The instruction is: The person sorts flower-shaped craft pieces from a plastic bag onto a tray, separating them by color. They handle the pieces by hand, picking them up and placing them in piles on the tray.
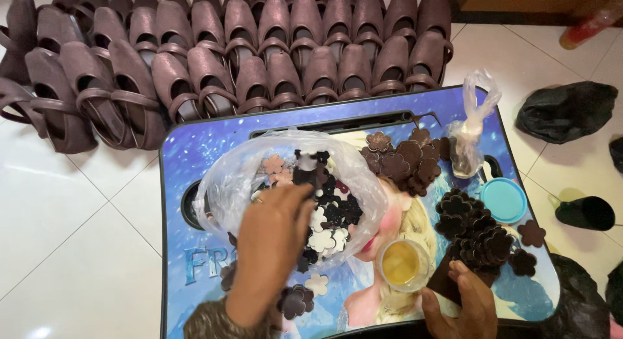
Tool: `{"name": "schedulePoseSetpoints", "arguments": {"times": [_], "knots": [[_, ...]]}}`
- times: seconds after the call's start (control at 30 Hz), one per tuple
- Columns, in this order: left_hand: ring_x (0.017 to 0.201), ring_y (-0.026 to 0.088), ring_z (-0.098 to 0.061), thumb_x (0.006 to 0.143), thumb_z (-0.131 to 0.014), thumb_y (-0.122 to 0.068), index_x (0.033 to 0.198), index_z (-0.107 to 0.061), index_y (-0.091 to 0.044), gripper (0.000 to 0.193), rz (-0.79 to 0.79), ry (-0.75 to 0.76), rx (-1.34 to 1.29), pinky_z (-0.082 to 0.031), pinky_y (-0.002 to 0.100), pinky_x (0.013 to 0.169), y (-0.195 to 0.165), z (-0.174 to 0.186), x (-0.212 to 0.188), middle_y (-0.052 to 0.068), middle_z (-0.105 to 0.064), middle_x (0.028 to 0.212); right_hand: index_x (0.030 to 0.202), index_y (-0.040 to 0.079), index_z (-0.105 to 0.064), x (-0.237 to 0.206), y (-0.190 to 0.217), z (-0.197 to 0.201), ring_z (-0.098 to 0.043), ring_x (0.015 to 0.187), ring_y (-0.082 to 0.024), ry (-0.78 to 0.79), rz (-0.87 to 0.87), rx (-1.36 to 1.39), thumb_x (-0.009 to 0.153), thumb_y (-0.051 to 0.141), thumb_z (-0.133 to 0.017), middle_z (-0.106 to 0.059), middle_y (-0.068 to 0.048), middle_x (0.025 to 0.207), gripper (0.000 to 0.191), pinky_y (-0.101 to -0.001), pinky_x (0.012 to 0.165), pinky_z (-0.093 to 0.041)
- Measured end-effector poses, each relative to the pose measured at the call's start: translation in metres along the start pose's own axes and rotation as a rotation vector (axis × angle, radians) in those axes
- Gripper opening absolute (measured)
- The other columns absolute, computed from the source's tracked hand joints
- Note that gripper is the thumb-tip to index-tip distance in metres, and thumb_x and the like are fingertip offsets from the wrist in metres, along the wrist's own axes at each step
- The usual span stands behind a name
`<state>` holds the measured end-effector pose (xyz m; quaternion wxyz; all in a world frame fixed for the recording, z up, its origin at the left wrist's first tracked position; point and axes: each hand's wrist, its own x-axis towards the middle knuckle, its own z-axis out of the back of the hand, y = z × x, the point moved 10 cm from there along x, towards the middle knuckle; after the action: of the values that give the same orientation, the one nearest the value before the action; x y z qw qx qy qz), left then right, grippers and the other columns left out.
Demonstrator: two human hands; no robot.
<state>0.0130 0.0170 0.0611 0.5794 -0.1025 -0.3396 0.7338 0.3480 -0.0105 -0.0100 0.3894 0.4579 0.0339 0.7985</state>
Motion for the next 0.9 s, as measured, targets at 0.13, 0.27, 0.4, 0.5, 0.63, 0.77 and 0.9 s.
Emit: {"name": "schedulePoseSetpoints", "arguments": {"times": [0.13, 0.27, 0.4, 0.5, 0.63, 0.77, 0.9], "knots": [[0.097, 0.032, -0.068, 0.085, -0.073, -0.016, 0.111, -0.073, -0.003, 0.029, -0.155, -0.003, -0.010, -0.051, 0.044, 0.079, -0.028, -0.001, -0.021, 0.012, -0.074, 0.109, 0.143, 0.002, -0.043, 0.001, -0.001, 0.001, -0.067, 0.111, -0.033, 0.007, -0.013, -0.008, 0.081, 0.014, -0.083, -0.060, -0.025, 0.127, 0.075, -0.0415, 0.091, -0.061], [0.095, 0.030, -0.068, 0.088, -0.073, -0.018, 0.106, -0.075, -0.007, 0.021, -0.037, -0.053, 0.073, -0.052, 0.043, 0.082, -0.008, 0.013, -0.025, 0.009, -0.075, 0.106, 0.144, 0.003, -0.042, 0.000, 0.000, 0.001, -0.067, 0.114, -0.033, 0.021, -0.029, -0.019, 0.082, 0.016, -0.082, -0.059, -0.024, 0.129, 0.075, -0.0410, 0.092, -0.062], [0.098, 0.032, -0.066, 0.090, -0.072, -0.015, 0.111, -0.073, -0.006, 0.023, 0.072, -0.102, 0.367, -0.050, 0.043, 0.080, 0.020, 0.030, -0.017, 0.009, -0.073, 0.111, 0.145, 0.004, -0.043, 0.000, -0.001, 0.000, -0.067, 0.115, -0.033, 0.014, -0.039, -0.009, 0.082, 0.017, -0.082, -0.059, -0.024, 0.129, 0.075, -0.0407, 0.092, -0.062], [0.096, 0.035, -0.064, 0.077, -0.079, -0.028, 0.114, -0.071, -0.003, 0.045, 0.098, -0.035, 0.444, -0.049, 0.046, 0.077, 0.028, 0.028, -0.014, 0.011, -0.072, 0.109, 0.146, 0.006, -0.042, 0.000, -0.001, 0.001, -0.067, 0.115, -0.032, 0.007, -0.042, 0.000, 0.082, 0.016, -0.082, -0.059, -0.024, 0.130, 0.076, -0.0407, 0.092, -0.062], [0.093, 0.038, -0.063, 0.063, -0.085, -0.032, 0.122, -0.066, 0.003, 0.072, 0.085, -0.008, 0.413, -0.049, 0.047, 0.074, 0.031, 0.027, -0.009, 0.017, -0.068, 0.108, 0.147, 0.006, -0.041, 0.000, -0.002, 0.001, -0.066, 0.117, -0.033, 0.016, -0.037, -0.001, 0.083, 0.016, -0.082, -0.058, -0.024, 0.132, 0.077, -0.0410, 0.092, -0.062], [0.094, 0.038, -0.063, 0.064, -0.087, -0.031, 0.115, -0.068, -0.001, 0.062, 0.112, 0.033, 0.343, -0.049, 0.046, 0.074, 0.039, 0.026, -0.006, 0.015, -0.068, 0.104, 0.147, 0.008, -0.042, -0.001, -0.002, 0.001, -0.066, 0.116, -0.032, 0.012, -0.028, 0.024, 0.082, 0.014, -0.083, -0.058, -0.024, 0.132, 0.078, -0.0405, 0.091, -0.062], [0.088, 0.036, -0.066, 0.076, -0.083, -0.024, 0.105, -0.071, -0.006, 0.036, 0.114, -0.002, 0.325, -0.050, 0.047, 0.074, 0.035, 0.030, -0.005, 0.013, -0.070, 0.096, 0.148, 0.008, -0.041, -0.001, -0.003, 0.002, -0.066, 0.117, -0.032, 0.019, -0.044, 0.024, 0.082, 0.013, -0.082, -0.057, -0.024, 0.133, 0.078, -0.0410, 0.093, -0.061]]}}
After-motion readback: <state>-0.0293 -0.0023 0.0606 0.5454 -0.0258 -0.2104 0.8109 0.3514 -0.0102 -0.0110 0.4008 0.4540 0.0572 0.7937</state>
